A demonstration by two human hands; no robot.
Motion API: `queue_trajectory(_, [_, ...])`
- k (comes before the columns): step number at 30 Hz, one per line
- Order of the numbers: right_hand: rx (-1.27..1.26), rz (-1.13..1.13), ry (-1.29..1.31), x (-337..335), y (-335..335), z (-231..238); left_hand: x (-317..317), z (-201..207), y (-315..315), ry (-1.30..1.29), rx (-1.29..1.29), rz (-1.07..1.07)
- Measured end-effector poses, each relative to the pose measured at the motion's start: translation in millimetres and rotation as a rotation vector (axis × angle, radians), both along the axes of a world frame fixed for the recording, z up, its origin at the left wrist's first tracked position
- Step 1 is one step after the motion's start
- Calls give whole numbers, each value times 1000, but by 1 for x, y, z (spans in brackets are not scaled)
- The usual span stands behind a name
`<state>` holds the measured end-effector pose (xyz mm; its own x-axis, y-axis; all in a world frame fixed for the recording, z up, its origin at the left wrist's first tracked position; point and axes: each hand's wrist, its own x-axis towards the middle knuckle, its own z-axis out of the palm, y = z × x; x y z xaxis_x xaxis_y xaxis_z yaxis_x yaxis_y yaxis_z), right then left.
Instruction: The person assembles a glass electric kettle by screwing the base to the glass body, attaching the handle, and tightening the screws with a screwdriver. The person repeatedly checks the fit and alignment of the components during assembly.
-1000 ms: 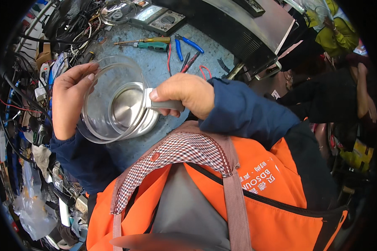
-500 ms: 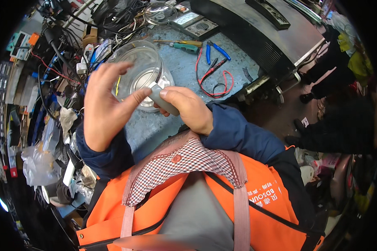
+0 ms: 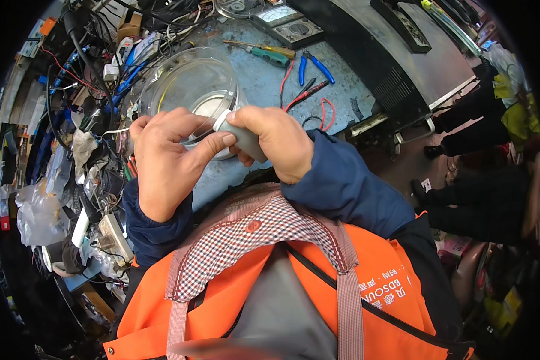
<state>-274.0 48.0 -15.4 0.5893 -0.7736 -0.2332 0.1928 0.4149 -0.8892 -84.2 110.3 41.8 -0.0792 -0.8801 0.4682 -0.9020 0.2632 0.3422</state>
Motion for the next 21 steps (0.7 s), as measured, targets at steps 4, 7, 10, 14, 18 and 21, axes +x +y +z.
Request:
queue_trajectory(4, [-50, -22, 15, 3, -6, 8, 1, 0, -5, 16, -21, -5])
queue_trajectory(7, [-181, -4, 23, -2, -8, 0, -3, -8, -6, 4, -43, 9])
queue_trajectory(10, [-293, -42, 57, -10, -22, -3, -14, -7, -12, -107, -77, 19])
queue_trajectory(14, [-262, -147, 33, -23, -41, 0, 6, 17, -25, 316, -47, -145])
queue_trajectory(18, [-358, -138, 7, -23, -46, -6, 90, 41, -120, 147, 33, -411])
queue_trajectory(21, [-262, -132, 102, -14, -45, 0, 136, 22, -180, 413, 479, -600])
